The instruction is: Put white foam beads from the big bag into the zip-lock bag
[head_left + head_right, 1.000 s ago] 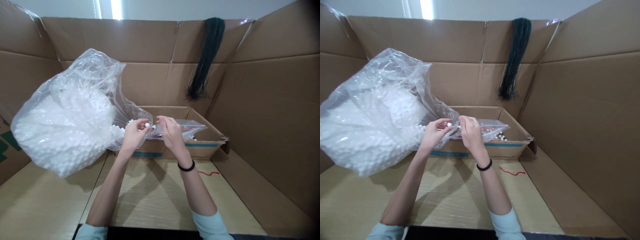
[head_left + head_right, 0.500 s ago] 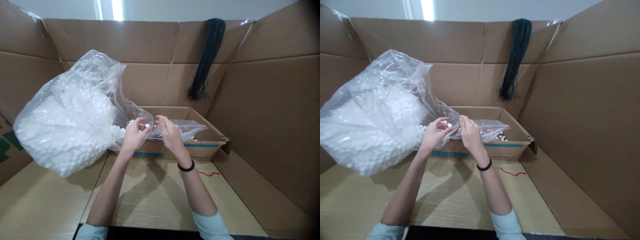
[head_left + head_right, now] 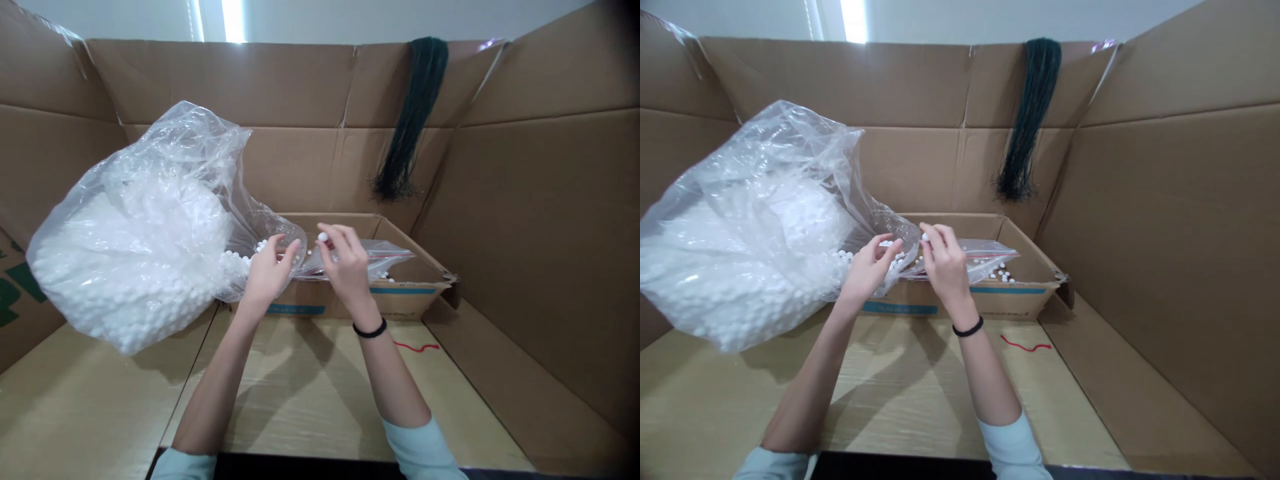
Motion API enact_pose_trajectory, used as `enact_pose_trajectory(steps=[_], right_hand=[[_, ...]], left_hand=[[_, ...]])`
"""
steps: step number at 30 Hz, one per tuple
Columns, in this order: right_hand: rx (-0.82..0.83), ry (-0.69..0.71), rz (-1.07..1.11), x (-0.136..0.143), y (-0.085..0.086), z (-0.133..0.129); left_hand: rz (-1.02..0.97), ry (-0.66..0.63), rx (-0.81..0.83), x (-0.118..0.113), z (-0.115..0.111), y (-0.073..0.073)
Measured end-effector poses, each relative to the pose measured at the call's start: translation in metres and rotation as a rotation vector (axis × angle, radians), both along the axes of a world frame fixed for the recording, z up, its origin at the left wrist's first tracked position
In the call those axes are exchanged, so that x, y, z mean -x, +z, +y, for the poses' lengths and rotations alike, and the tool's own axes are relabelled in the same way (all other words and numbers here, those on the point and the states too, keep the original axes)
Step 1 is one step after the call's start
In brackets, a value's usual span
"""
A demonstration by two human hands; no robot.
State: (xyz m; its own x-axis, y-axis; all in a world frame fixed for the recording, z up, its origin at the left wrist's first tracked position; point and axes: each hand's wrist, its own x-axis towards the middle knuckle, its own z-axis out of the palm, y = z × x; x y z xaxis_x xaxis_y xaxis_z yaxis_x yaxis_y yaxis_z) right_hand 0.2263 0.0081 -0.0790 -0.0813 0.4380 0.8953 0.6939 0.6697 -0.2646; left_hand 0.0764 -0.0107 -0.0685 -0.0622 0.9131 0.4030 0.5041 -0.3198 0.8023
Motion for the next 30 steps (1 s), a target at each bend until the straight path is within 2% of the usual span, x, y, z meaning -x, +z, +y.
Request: enact_pose_trajectory(steps=[3,5,7,9,14,18,20,23,26,28,30], right_hand=[[0.013,-0.168,0.019,-0.003,-0.004,0.006],[0.099,-0.198,-0.092,-0.004,-0.006,0.009],[0.163,-0.226,-0.211,-0.005,-0.008,0.012],[0.167,-0.257,-0.268,-0.005,-0.006,0.011],[0.154,-0.362,-0.223,-0.008,0.013,-0.011],[0.395,-0.506,-0.296,-0.021,0.025,-0.035],[0.51,-0.489,-0.437,-0.028,0.024,-0.039],[0.469,-0.396,-0.598,-0.033,0.015,-0.026],[0.443,-0.375,-0.596,-0.03,0.005,-0.004],[0.53,-0.338,-0.576,-0.027,-0.002,0.007],[0.613,-0.228,-0.573,-0.024,-0.006,0.014]], left_hand=[[0.335,0.265,-0.016,0.003,0.0,-0.002],[0.574,0.317,0.059,0.005,0.001,-0.005],[0.732,0.317,0.143,0.007,0.003,-0.007],[0.809,0.293,0.198,0.007,0.005,-0.009],[0.873,0.226,0.25,0.008,0.009,-0.01],[0.893,0.192,0.249,0.011,0.014,-0.013],[0.917,0.123,0.256,0.013,0.017,-0.015],[0.947,0.009,0.295,0.015,0.021,-0.016],[0.961,0.005,0.303,0.017,0.022,-0.016],[0.968,0.019,0.313,0.017,0.022,-0.015],[0.973,0.027,0.332,0.016,0.023,-0.014]])
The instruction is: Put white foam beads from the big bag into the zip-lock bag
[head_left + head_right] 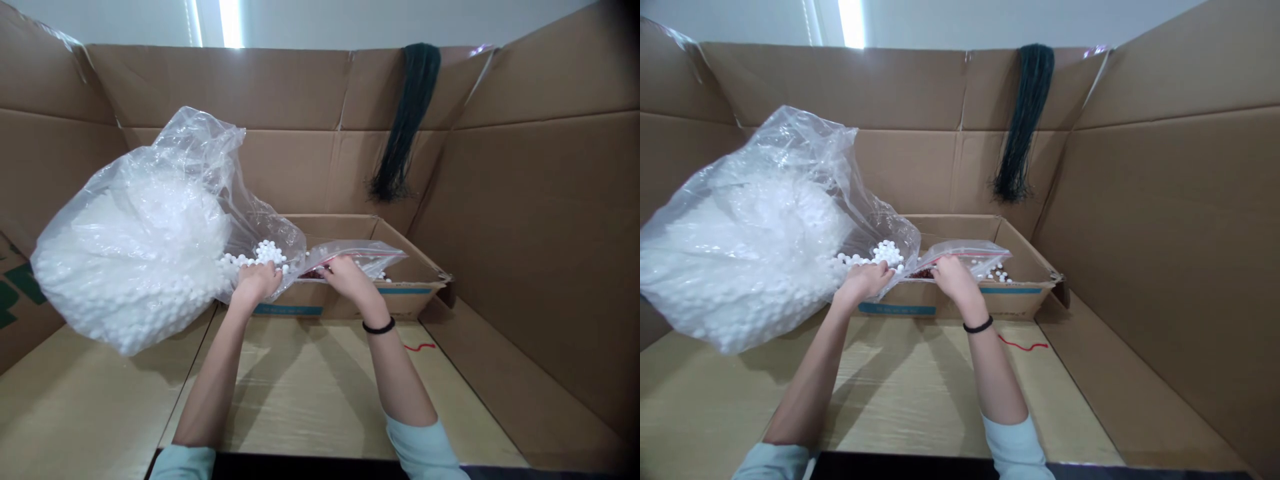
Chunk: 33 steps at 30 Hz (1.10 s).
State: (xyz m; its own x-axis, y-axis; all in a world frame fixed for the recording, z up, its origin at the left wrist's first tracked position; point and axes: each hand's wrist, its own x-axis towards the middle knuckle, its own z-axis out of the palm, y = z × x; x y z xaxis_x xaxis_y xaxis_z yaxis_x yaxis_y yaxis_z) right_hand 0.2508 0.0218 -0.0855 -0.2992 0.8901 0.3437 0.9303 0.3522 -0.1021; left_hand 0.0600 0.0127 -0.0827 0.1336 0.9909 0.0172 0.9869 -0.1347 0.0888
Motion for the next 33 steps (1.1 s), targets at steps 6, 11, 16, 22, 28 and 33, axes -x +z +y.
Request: enact_pose_trajectory(steps=[6,11,16,22,28,33], right_hand=[[0.179,0.151,0.12,-0.001,-0.005,0.005],[0.206,0.201,0.231,-0.002,-0.008,0.011],[0.134,0.108,0.206,0.0,-0.011,0.011],[0.117,0.115,0.184,0.003,-0.007,0.005],[0.13,0.196,0.292,0.004,-0.005,0.003],[0.099,0.264,0.32,0.008,-0.01,0.008]], left_hand=[[-0.004,0.02,-0.014,0.0,0.005,-0.004],[-0.044,0.023,-0.095,0.002,0.009,-0.012],[-0.278,0.013,-0.204,0.006,0.016,-0.017],[-0.607,0.098,-0.341,0.009,0.02,-0.015],[-0.718,0.234,-0.424,0.02,0.032,-0.019],[-0.779,0.233,-0.349,0.028,0.036,-0.018]])
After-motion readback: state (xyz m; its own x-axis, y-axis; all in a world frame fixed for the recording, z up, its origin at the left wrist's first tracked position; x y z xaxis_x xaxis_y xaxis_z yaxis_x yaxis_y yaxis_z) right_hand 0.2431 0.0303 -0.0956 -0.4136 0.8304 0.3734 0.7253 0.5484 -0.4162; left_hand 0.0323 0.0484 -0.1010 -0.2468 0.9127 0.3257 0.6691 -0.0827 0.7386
